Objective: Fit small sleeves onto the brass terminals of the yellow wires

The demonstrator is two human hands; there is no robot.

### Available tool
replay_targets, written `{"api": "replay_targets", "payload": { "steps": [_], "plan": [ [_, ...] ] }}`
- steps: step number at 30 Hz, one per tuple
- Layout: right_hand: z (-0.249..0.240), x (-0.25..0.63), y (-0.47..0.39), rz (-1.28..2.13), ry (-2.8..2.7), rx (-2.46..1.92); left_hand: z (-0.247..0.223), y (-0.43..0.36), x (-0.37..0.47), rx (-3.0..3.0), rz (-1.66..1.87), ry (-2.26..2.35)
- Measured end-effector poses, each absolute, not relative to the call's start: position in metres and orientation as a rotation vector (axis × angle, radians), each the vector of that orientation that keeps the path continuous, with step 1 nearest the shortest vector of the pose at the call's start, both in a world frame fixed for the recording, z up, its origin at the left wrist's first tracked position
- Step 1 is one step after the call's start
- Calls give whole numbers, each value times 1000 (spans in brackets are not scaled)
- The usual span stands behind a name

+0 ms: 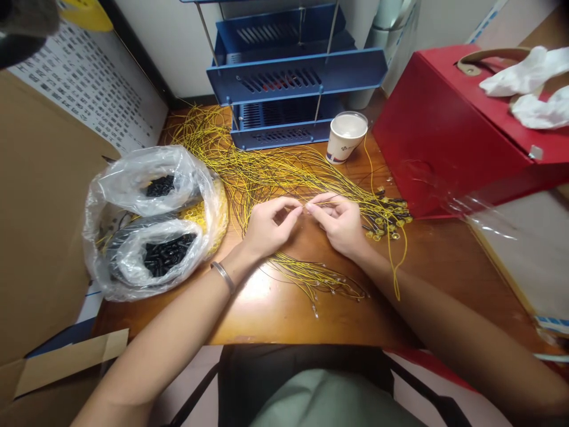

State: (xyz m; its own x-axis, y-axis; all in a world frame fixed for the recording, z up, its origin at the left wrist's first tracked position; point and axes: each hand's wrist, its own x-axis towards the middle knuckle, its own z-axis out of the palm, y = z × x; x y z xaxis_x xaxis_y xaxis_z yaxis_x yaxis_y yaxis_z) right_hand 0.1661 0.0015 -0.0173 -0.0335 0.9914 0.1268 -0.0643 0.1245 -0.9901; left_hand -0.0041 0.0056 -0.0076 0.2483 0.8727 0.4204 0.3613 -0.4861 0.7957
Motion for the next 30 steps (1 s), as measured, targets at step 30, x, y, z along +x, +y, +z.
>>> {"api": "replay_targets", "payload": {
  "steps": [30],
  "plan": [
    [-19,165,2,1123,-1290,-1063,-5,6,-4,1796,1153,1106]
  ]
}}
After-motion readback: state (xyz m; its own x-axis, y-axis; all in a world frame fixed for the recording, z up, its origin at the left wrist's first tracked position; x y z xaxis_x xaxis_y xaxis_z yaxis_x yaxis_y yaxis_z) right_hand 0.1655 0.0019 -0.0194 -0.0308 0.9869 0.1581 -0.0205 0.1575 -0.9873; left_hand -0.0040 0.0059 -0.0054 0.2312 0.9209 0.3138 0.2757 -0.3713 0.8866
